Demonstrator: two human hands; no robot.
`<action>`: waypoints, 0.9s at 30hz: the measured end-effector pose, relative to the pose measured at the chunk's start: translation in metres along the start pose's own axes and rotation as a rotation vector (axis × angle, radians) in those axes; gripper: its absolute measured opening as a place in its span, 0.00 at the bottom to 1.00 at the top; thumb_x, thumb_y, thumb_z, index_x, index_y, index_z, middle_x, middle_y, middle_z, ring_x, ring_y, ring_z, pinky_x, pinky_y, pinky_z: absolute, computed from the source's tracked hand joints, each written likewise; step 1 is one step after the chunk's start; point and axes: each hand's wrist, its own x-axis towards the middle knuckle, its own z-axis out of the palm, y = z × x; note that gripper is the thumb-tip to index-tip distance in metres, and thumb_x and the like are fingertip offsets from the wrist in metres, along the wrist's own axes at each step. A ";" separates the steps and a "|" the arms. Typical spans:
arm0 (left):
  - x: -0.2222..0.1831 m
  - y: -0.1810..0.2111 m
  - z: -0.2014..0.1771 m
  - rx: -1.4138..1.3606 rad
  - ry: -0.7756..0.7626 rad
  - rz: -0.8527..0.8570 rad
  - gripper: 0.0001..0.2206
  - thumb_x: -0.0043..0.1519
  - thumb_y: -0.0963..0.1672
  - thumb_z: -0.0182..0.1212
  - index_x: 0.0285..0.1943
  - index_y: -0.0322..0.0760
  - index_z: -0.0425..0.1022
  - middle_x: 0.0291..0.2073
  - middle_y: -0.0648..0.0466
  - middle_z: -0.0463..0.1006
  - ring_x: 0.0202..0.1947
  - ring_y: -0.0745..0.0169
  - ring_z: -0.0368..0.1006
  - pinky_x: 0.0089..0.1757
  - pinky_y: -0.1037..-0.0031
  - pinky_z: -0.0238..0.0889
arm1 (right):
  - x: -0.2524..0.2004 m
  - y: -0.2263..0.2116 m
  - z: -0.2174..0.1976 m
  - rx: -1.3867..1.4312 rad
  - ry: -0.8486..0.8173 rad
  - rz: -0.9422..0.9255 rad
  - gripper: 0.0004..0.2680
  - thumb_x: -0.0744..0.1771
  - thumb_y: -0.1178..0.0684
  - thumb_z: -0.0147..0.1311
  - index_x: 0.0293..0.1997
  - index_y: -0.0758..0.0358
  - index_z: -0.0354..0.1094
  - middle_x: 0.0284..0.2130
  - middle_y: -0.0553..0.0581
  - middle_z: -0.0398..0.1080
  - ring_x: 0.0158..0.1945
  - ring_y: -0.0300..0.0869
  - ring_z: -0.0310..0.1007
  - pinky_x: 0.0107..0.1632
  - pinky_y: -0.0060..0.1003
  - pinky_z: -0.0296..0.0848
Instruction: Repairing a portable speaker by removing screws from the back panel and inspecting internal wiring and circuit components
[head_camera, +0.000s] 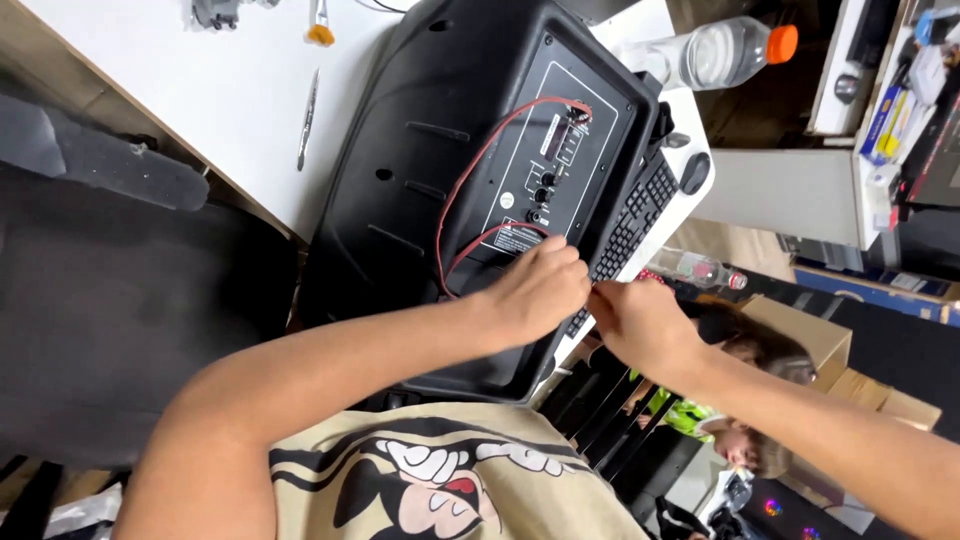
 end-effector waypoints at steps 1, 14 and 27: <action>0.002 -0.006 -0.002 -0.005 -0.005 0.004 0.12 0.57 0.41 0.64 0.21 0.41 0.69 0.20 0.58 0.66 0.30 0.57 0.65 0.40 0.67 0.57 | 0.001 0.001 0.001 0.006 0.001 0.006 0.09 0.68 0.45 0.55 0.33 0.57 0.75 0.17 0.58 0.73 0.26 0.59 0.78 0.27 0.46 0.75; -0.004 -0.014 -0.020 -0.090 -0.180 0.011 0.05 0.56 0.42 0.65 0.31 0.42 0.72 0.27 0.60 0.67 0.33 0.58 0.63 0.41 0.65 0.56 | -0.017 -0.033 -0.064 -0.450 0.294 -0.472 0.09 0.64 0.47 0.58 0.41 0.59 0.69 0.35 0.51 0.68 0.39 0.48 0.76 0.36 0.41 0.76; -0.014 -0.013 -0.036 -0.110 -0.198 -0.078 0.05 0.59 0.40 0.59 0.31 0.41 0.69 0.30 0.57 0.69 0.40 0.55 0.69 0.44 0.66 0.61 | 0.064 -0.028 0.022 1.540 0.220 -1.212 0.22 0.70 0.45 0.43 0.08 0.51 0.59 0.07 0.47 0.59 0.10 0.40 0.57 0.19 0.35 0.60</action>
